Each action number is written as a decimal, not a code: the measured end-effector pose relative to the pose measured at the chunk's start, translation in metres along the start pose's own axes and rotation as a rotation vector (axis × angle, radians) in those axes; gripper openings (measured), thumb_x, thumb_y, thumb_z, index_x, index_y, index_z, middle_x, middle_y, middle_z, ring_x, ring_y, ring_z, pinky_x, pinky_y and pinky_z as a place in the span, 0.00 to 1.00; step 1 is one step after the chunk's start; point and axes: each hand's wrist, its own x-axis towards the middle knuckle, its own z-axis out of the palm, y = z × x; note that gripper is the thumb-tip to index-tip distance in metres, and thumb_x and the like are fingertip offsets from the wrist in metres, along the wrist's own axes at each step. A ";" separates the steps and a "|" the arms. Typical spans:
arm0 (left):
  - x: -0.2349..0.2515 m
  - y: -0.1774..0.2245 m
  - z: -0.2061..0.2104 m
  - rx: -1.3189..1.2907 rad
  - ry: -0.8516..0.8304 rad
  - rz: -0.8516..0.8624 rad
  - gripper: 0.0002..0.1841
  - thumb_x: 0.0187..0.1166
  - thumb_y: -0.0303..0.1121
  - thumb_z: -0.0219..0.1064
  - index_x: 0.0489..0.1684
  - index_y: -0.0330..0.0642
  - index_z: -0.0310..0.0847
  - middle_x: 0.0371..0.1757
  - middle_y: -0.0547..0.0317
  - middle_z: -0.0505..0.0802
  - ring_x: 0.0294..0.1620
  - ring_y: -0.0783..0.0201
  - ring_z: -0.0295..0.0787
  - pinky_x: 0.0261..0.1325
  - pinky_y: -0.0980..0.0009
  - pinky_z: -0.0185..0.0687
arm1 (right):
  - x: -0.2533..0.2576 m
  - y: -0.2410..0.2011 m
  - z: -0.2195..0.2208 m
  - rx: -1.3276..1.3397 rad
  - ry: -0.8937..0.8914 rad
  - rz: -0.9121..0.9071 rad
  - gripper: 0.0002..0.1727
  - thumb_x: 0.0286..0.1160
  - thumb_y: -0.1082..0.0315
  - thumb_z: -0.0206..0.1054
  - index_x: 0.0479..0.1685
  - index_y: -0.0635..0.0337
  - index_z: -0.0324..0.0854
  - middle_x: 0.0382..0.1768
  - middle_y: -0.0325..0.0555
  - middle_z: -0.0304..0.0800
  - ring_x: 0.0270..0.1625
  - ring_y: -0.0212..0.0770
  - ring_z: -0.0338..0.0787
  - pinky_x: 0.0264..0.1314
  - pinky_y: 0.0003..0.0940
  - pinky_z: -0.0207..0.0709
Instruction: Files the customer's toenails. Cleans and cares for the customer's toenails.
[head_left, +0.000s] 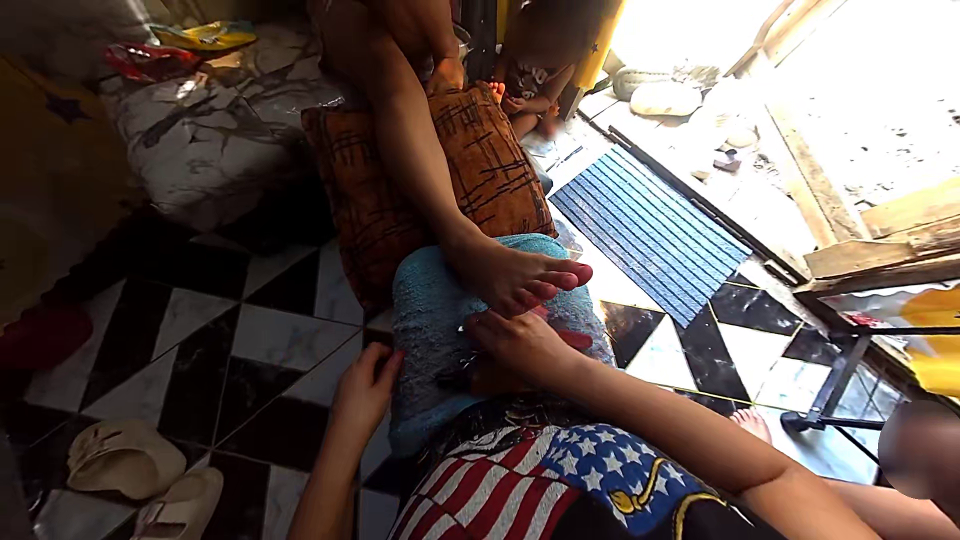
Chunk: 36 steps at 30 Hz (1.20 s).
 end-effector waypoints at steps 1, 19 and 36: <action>-0.004 0.005 -0.003 0.014 0.107 0.075 0.15 0.85 0.37 0.63 0.50 0.31 0.87 0.50 0.41 0.91 0.54 0.47 0.90 0.58 0.45 0.84 | 0.000 -0.001 -0.001 -0.022 -0.006 -0.009 0.15 0.75 0.79 0.63 0.58 0.65 0.87 0.42 0.55 0.92 0.42 0.55 0.95 0.38 0.48 0.89; 0.019 0.201 0.082 -1.999 -0.939 -0.152 0.10 0.85 0.27 0.62 0.53 0.39 0.89 0.59 0.42 0.94 0.64 0.50 0.92 0.72 0.61 0.83 | 0.021 0.075 -0.179 1.453 0.319 0.132 0.17 0.95 0.53 0.49 0.50 0.50 0.82 0.30 0.40 0.91 0.17 0.28 0.83 0.17 0.23 0.80; 0.009 0.175 0.084 -1.721 -0.611 -0.269 0.07 0.75 0.19 0.70 0.45 0.37 0.90 0.49 0.48 0.96 0.49 0.60 0.96 0.60 0.68 0.90 | -0.039 0.136 -0.141 1.387 -0.380 0.365 0.12 0.86 0.68 0.61 0.52 0.59 0.91 0.26 0.35 0.95 0.18 0.20 0.84 0.17 0.14 0.73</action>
